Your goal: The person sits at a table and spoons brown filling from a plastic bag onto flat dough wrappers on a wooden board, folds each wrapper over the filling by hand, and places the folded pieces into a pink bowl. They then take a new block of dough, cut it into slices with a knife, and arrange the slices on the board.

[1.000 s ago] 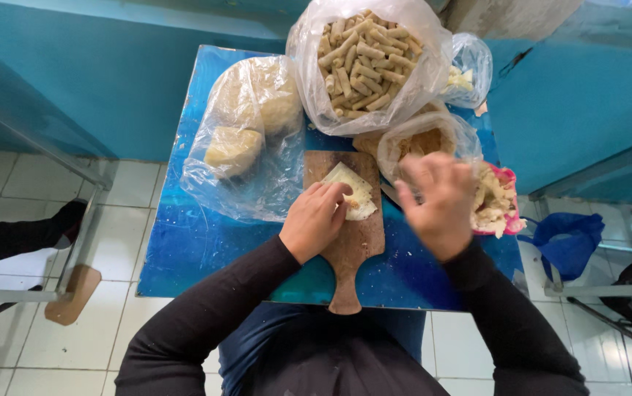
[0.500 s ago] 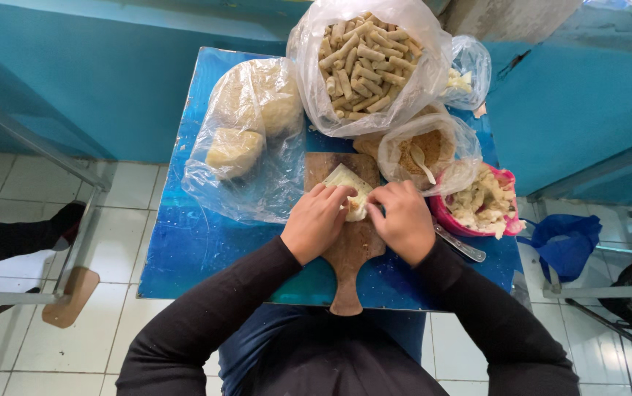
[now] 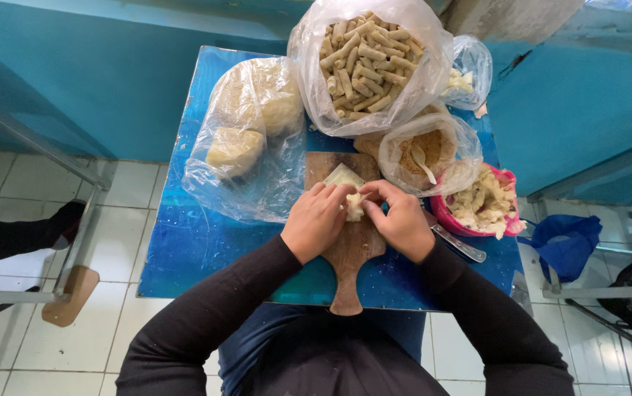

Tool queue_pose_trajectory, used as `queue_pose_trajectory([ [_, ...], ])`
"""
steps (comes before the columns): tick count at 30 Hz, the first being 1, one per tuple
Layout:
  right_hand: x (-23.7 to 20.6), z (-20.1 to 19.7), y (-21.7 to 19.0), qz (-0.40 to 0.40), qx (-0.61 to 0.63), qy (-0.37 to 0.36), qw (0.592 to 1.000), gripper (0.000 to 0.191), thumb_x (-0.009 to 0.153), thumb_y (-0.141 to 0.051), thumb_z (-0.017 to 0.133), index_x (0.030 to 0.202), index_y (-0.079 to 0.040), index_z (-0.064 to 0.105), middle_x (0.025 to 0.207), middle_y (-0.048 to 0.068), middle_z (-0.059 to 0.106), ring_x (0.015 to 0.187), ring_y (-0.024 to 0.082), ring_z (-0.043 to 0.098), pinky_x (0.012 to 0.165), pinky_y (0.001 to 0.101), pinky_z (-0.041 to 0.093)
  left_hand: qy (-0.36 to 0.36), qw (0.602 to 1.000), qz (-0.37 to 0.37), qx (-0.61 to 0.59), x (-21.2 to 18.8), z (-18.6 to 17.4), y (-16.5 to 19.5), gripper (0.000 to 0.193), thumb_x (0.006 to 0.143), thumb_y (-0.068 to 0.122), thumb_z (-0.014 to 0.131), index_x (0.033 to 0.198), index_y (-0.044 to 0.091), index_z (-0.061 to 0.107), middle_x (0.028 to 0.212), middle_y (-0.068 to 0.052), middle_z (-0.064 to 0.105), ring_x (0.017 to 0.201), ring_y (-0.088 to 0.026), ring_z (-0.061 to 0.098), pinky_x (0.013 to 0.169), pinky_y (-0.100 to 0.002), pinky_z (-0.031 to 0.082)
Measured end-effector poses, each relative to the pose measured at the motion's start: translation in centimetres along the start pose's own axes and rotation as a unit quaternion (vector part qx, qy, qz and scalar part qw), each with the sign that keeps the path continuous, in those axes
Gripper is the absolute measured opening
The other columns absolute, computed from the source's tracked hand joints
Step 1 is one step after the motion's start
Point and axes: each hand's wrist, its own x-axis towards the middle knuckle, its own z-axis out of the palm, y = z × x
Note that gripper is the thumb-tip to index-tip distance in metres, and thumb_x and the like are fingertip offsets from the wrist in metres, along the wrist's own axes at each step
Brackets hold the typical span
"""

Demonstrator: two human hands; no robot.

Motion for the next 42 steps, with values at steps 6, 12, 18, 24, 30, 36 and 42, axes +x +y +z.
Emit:
queue_pose_trajectory([
  [6,0.1,0.1,-0.1,-0.005,-0.037,-0.007,0.999,0.028,0.086,-0.015,0.074,0.112,-0.007,0.068,0.088,0.009,0.074,0.079,0.022,0.073,0.071,0.0334,0.055,-0.003,0.999,0.003,0.036,-0.2,0.6,-0.4,0.006,0.087,0.01,0.069,0.091,0.012,0.065,0.094,-0.005,0.062,0.093,-0.028,0.059,0.077,-0.041,0.048],
  [12,-0.3,-0.3,-0.6,-0.125,-0.188,0.095,0.97,0.026,0.084,-0.005,0.07,0.11,-0.009,0.069,0.099,0.012,0.068,0.098,0.034,0.061,0.087,0.0427,0.05,-0.001,0.999,0.005,0.036,-0.4,0.7,-0.6,0.006,0.087,0.012,0.07,0.093,0.011,0.069,0.094,-0.005,0.062,0.094,-0.029,0.059,0.078,-0.042,0.048],
  [18,-0.2,-1.0,-0.7,-0.18,-0.198,0.013,0.963,0.019,0.08,-0.008,0.075,0.098,-0.012,0.074,0.092,0.007,0.069,0.093,0.032,0.059,0.083,0.0427,0.047,-0.01,0.999,0.001,0.037,-0.4,0.7,-0.7,0.007,0.086,0.011,0.069,0.093,0.011,0.07,0.095,-0.006,0.063,0.095,-0.029,0.06,0.079,-0.042,0.049],
  [24,-0.2,-0.5,-0.5,-0.124,-0.152,-0.002,0.981,0.025,0.082,-0.01,0.076,0.107,-0.01,0.071,0.089,0.007,0.073,0.09,0.031,0.062,0.082,0.0418,0.049,-0.011,0.999,-0.009,0.033,-0.2,0.4,-0.6,0.016,0.088,0.01,0.068,0.104,0.012,0.066,0.096,-0.005,0.066,0.096,-0.03,0.062,0.08,-0.044,0.049],
  [30,-0.2,-0.2,-0.8,-0.098,-0.104,-0.012,0.99,0.028,0.085,-0.008,0.074,0.113,-0.01,0.069,0.09,0.005,0.075,0.094,0.029,0.064,0.083,0.0387,0.052,-0.021,0.999,-0.021,0.032,-0.1,0.1,-0.3,0.021,0.089,0.01,0.068,0.108,0.013,0.062,0.097,-0.006,0.067,0.097,-0.03,0.063,0.08,-0.044,0.049],
  [36,-0.1,-0.2,-0.5,-0.105,-0.094,-0.014,0.99,0.031,0.085,-0.006,0.072,0.115,-0.009,0.067,0.092,0.006,0.075,0.095,0.028,0.066,0.084,0.0377,0.053,-0.032,0.999,-0.017,0.032,0.0,-0.3,-0.1,0.028,0.085,0.009,0.069,0.112,0.015,0.064,0.095,-0.006,0.065,0.095,-0.031,0.063,0.079,-0.045,0.048],
  [42,-0.2,-0.2,-0.3,-0.088,-0.089,-0.018,0.992,0.028,0.086,-0.005,0.071,0.113,-0.009,0.068,0.09,0.006,0.076,0.093,0.027,0.067,0.081,0.037,0.053,-0.036,0.999,-0.017,0.025,0.1,-0.5,0.0,0.029,0.086,0.007,0.069,0.113,0.016,0.065,0.094,-0.005,0.065,0.093,-0.03,0.062,0.078,-0.045,0.049],
])
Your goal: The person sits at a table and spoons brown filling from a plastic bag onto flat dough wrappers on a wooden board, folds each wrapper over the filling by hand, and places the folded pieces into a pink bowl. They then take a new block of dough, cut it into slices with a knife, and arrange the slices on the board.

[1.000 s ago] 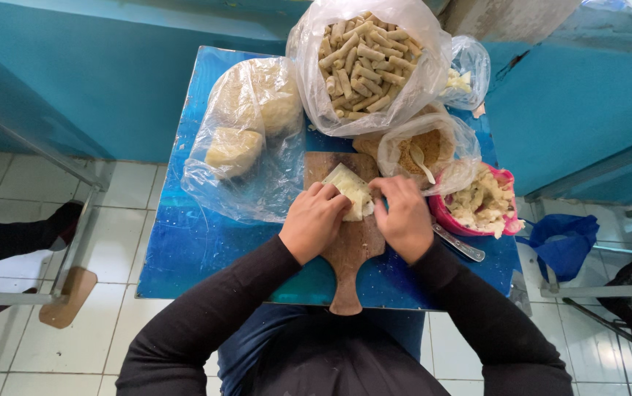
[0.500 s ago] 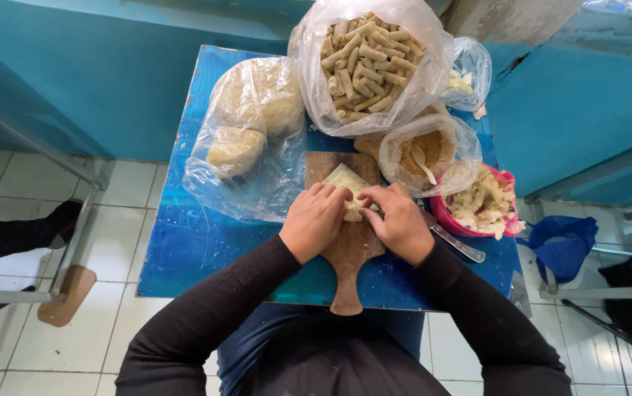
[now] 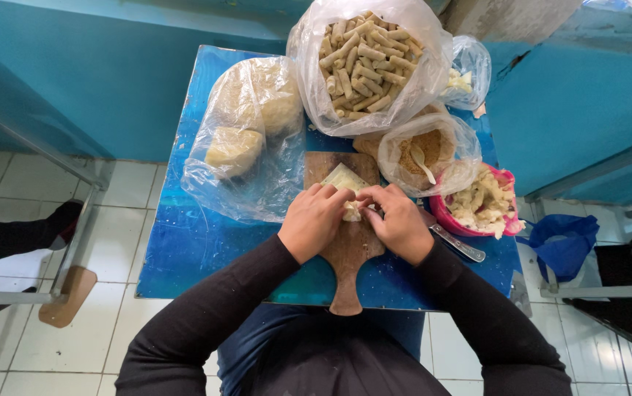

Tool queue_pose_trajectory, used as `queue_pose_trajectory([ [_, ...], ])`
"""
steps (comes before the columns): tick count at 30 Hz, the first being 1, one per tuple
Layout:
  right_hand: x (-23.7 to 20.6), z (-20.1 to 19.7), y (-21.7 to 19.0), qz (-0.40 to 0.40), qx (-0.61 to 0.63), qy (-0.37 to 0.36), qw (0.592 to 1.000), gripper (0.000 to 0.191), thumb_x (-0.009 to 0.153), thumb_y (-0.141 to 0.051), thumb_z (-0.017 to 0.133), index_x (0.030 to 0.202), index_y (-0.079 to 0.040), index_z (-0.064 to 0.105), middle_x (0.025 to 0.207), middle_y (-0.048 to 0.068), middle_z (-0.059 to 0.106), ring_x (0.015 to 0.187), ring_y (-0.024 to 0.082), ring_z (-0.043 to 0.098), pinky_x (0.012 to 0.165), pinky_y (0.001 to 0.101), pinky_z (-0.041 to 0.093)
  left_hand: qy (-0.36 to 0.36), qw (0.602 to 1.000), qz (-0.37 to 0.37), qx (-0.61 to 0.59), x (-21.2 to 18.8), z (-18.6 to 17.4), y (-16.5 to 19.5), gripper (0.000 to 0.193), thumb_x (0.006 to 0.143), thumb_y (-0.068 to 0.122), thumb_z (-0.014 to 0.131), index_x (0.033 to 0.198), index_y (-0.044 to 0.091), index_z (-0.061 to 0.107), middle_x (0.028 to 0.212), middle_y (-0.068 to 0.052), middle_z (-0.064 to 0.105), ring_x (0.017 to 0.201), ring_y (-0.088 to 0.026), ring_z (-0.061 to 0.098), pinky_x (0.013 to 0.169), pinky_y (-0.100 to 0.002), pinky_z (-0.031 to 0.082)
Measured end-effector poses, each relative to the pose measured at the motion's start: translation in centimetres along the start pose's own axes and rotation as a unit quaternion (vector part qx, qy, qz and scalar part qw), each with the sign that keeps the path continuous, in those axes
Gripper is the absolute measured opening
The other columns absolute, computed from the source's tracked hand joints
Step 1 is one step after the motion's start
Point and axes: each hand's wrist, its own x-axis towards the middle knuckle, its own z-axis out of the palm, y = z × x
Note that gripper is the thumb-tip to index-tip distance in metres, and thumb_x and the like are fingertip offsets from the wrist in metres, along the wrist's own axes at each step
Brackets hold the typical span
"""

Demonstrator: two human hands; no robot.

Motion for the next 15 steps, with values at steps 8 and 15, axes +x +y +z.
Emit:
queue_pose_trajectory([
  [8,0.0,0.0,0.2,0.003,0.02,0.005,1.0,0.026,0.086,-0.005,0.071,0.111,-0.009,0.067,0.089,0.008,0.074,0.089,0.025,0.069,0.078,0.0363,0.054,0.007,1.0,0.006,0.0,-0.1,0.2,-0.2,0.025,0.086,0.009,0.069,0.11,0.016,0.066,0.093,-0.005,0.065,0.093,-0.03,0.063,0.077,-0.045,0.048],
  [15,0.1,-0.1,0.6,-0.031,-0.034,0.009,0.999,0.022,0.084,-0.008,0.074,0.105,-0.008,0.07,0.092,0.009,0.072,0.089,0.03,0.064,0.08,0.0396,0.051,0.018,1.0,0.0,0.007,-0.3,1.0,-0.6,0.005,0.09,0.013,0.068,0.095,0.013,0.067,0.094,-0.006,0.064,0.094,-0.03,0.063,0.078,-0.044,0.048],
])
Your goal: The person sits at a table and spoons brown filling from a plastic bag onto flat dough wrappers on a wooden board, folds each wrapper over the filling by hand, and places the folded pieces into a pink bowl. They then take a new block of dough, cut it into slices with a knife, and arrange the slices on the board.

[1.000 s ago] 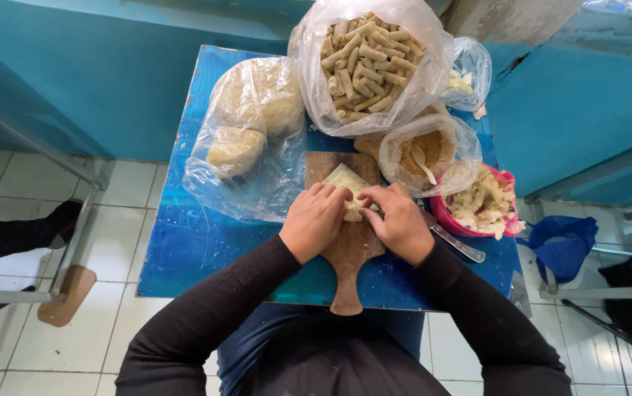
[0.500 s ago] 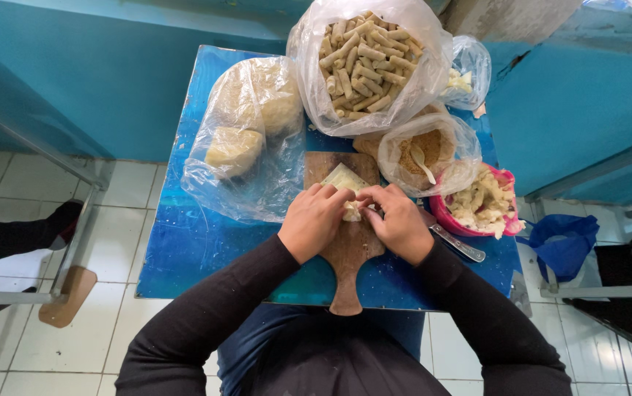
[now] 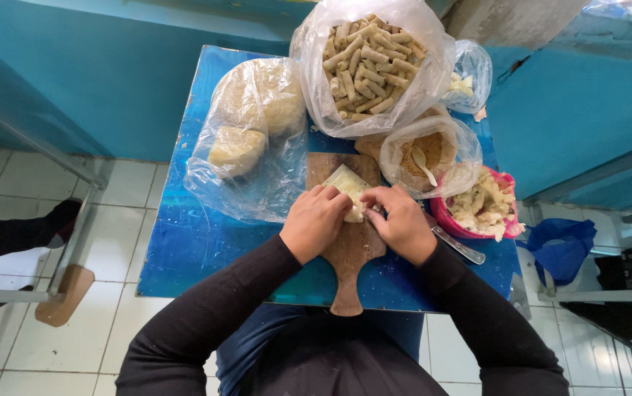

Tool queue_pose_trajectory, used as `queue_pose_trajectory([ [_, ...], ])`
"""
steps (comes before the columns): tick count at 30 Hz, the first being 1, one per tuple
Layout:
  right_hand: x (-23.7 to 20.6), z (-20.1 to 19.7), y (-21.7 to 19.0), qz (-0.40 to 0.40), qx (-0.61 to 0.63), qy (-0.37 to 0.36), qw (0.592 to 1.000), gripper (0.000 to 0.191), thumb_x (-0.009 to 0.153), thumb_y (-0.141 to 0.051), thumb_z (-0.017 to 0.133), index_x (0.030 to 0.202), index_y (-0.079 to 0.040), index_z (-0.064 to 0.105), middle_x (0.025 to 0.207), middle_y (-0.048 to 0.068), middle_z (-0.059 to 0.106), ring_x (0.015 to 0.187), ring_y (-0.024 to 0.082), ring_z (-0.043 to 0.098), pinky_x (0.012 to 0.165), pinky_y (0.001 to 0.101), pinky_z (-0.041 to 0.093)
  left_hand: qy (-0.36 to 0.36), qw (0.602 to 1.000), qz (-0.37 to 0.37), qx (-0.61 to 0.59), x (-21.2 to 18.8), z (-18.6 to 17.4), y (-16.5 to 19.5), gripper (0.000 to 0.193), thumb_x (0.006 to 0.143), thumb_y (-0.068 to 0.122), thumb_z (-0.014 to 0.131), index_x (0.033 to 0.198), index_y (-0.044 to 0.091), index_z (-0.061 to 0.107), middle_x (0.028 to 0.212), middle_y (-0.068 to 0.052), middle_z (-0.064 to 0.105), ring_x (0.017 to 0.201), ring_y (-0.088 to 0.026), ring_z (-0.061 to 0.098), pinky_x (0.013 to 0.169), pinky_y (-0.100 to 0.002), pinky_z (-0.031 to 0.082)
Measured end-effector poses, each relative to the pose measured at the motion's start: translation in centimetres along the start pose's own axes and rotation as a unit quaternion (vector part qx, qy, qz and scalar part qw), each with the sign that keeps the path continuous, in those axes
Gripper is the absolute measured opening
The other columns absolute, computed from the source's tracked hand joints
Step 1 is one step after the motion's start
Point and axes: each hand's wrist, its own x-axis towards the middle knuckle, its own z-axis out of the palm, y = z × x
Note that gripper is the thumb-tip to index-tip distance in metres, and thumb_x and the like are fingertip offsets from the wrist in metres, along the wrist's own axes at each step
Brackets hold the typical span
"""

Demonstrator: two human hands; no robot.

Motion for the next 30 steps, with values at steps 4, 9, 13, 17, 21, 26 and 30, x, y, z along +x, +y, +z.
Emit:
queue_pose_trajectory([
  [4,0.13,-0.16,0.13,-0.043,-0.046,-0.014,0.998,0.016,0.082,-0.009,0.076,0.098,-0.011,0.075,0.093,0.008,0.07,0.091,0.032,0.061,0.081,0.0404,0.049,-0.002,1.0,-0.002,0.002,0.03,0.33,-0.23,0.004,0.09,0.012,0.067,0.094,0.011,0.068,0.094,-0.007,0.065,0.094,-0.03,0.063,0.079,-0.044,0.049],
  [9,0.07,-0.34,-0.26,-0.078,-0.071,-0.002,0.994,0.016,0.081,-0.01,0.076,0.096,-0.014,0.076,0.093,0.005,0.071,0.091,0.031,0.061,0.082,0.0401,0.049,0.002,1.0,0.002,0.001,-0.02,0.26,-0.17,0.005,0.088,0.012,0.067,0.094,0.011,0.068,0.094,-0.007,0.065,0.094,-0.03,0.063,0.079,-0.044,0.049],
  [13,0.03,-0.05,-0.57,-0.096,-0.091,0.017,0.991,0.011,0.082,-0.01,0.073,0.093,-0.011,0.074,0.092,0.006,0.07,0.092,0.031,0.061,0.082,0.0415,0.049,-0.001,1.0,0.001,0.0,0.04,0.07,-0.06,0.005,0.09,0.012,0.067,0.094,0.011,0.069,0.094,-0.007,0.065,0.094,-0.03,0.063,0.079,-0.043,0.049],
  [17,0.23,0.32,-0.37,-0.057,-0.065,0.005,0.996,0.008,0.088,-0.011,0.071,0.094,-0.005,0.071,0.094,0.01,0.068,0.093,0.034,0.059,0.084,0.0421,0.048,0.006,1.0,-0.001,-0.007,0.13,-0.06,0.13,0.005,0.092,0.015,0.068,0.093,0.01,0.068,0.093,-0.006,0.065,0.093,-0.03,0.063,0.079,-0.044,0.049],
  [21,0.21,0.54,-0.2,-0.034,-0.054,-0.002,0.998,0.009,0.089,-0.011,0.069,0.095,-0.005,0.072,0.096,0.011,0.068,0.094,0.034,0.058,0.085,0.0422,0.047,0.004,1.0,0.005,-0.007,0.14,-0.07,0.17,0.009,0.09,0.017,0.069,0.093,0.009,0.067,0.091,-0.008,0.064,0.092,-0.031,0.063,0.076,-0.044,0.048],
  [26,0.17,0.2,-0.43,-0.042,-0.046,-0.006,0.998,0.01,0.089,-0.011,0.069,0.097,-0.007,0.073,0.097,0.01,0.068,0.095,0.034,0.058,0.086,0.0416,0.047,0.009,1.0,0.004,0.003,0.16,0.08,0.05,0.004,0.089,0.012,0.066,0.092,0.011,0.067,0.091,-0.007,0.064,0.093,-0.03,0.063,0.077,-0.044,0.049],
  [30,0.08,-0.01,-0.62,-0.066,-0.063,-0.012,0.996,0.014,0.081,-0.014,0.073,0.094,-0.006,0.072,0.093,0.01,0.067,0.092,0.034,0.057,0.083,0.0426,0.047,0.005,1.0,0.001,0.001,0.1,-0.02,0.07,0.003,0.09,0.012,0.066,0.092,0.011,0.067,0.091,-0.007,0.065,0.092,-0.03,0.063,0.077,-0.043,0.049],
])
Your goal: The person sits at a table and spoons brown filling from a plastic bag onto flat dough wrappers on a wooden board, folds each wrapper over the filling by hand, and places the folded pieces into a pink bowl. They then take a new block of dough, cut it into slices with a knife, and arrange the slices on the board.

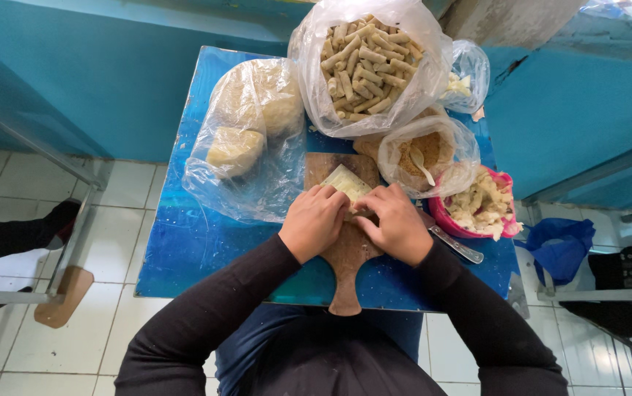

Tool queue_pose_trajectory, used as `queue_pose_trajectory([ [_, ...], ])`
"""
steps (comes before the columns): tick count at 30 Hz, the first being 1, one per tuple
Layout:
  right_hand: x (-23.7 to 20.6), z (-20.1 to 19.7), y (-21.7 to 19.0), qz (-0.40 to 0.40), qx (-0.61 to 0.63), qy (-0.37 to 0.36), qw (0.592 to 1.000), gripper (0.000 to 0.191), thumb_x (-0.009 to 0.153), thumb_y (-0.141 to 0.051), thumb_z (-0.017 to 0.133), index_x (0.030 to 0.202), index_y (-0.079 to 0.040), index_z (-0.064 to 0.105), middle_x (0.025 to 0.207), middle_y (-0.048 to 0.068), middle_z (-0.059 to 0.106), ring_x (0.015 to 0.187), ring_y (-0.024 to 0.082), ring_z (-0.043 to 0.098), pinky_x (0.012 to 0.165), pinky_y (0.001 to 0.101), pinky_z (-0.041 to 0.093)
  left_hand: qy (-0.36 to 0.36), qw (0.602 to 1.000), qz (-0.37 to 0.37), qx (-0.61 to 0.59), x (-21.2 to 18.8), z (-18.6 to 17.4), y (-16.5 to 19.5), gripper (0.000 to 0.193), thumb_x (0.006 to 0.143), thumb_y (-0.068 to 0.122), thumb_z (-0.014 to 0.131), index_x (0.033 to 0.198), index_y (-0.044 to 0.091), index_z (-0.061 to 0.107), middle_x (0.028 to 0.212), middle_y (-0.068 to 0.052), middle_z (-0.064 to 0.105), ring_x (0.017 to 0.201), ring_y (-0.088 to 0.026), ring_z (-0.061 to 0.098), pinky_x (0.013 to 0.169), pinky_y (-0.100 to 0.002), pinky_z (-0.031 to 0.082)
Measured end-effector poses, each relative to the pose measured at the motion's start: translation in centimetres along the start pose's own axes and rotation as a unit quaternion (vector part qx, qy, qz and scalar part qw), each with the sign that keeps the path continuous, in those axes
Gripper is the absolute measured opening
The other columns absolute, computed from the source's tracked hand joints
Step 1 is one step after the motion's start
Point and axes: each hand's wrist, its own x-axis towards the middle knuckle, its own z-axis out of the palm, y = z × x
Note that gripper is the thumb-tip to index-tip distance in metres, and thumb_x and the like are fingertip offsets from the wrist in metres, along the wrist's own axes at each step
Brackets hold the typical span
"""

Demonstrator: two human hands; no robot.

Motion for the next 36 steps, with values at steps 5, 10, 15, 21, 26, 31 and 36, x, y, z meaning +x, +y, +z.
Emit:
queue_pose_trajectory([
  [5,0.1,1.2,0.3,0.025,-0.006,0.041,0.999,0.008,0.088,-0.015,0.074,0.092,-0.008,0.073,0.09,0.009,0.066,0.091,0.033,0.058,0.081,0.0421,0.048,0.014,1.0,0.004,-0.01,0.2,0.0,0.3,0.006,0.089,0.015,0.067,0.092,0.009,0.066,0.09,-0.008,0.064,0.09,-0.031,0.063,0.076,-0.044,0.049],
  [10,0.1,2.0,1.1,0.041,0.008,0.042,0.998,0.008,0.088,-0.014,0.073,0.091,-0.007,0.072,0.09,0.01,0.066,0.09,0.034,0.058,0.08,0.042,0.048,0.003,1.0,-0.01,0.012,0.3,0.3,0.1,0.006,0.088,0.013,0.067,0.093,0.01,0.065,0.09,-0.008,0.064,0.089,-0.031,0.063,0.075,-0.044,0.049],
  [15,0.4,2.4,1.2,0.09,0.028,0.043,0.995,0.013,0.084,-0.017,0.076,0.083,-0.007,0.068,0.085,0.009,0.065,0.088,0.033,0.06,0.078,0.0424,0.048,0.009,0.999,-0.029,0.009,0.3,0.6,0.0,0.007,0.088,0.012,0.067,0.094,0.011,0.064,0.089,-0.008,0.063,0.089,-0.031,0.063,0.077,-0.044,0.049],
  [21,0.6,2.3,1.6,0.099,0.079,0.041,0.991,0.012,0.081,-0.01,0.074,0.09,-0.005,0.067,0.09,0.01,0.067,0.089,0.032,0.063,0.079,0.0411,0.05,0.057,0.998,-0.02,-0.002,0.1,0.7,0.1,0.016,0.083,0.01,0.067,0.099,0.01,0.064,0.094,-0.012,0.062,0.09,-0.033,0.062,0.077,-0.044,0.05],
  [26,0.0,2.5,1.2,0.043,0.057,0.047,0.996,0.019,0.082,-0.001,0.067,0.099,-0.008,0.074,0.097,0.01,0.072,0.094,0.033,0.064,0.084,0.0406,0.051,0.022,0.999,-0.04,0.008,0.1,1.0,-0.1,0.007,0.086,0.009,0.067,0.093,0.012,0.065,0.092,-0.009,0.063,0.09,-0.031,0.063,0.077,-0.044,0.05],
  [31,-0.2,2.1,1.2,0.012,0.044,0.048,0.998,0.034,0.074,0.005,0.062,0.104,-0.005,0.073,0.102,0.012,0.072,0.096,0.035,0.064,0.087,0.0416,0.051,0.014,0.999,-0.028,0.006,0.0,0.9,-0.4,0.008,0.086,0.009,0.066,0.094,0.011,0.066,0.092,-0.009,0.064,0.089,-0.031,0.063,0.076,-0.044,0.05],
  [36,0.1,2.0,1.3,0.057,0.073,0.033,0.995,0.023,0.08,-0.002,0.069,0.102,-0.006,0.072,0.099,0.01,0.072,0.093,0.033,0.065,0.084,0.0405,0.052,0.015,0.999,-0.03,-0.002,0.0,0.7,-0.2,0.008,0.09,0.012,0.066,0.098,0.011,0.065,0.092,-0.01,0.064,0.089,-0.031,0.063,0.076,-0.044,0.05],
])
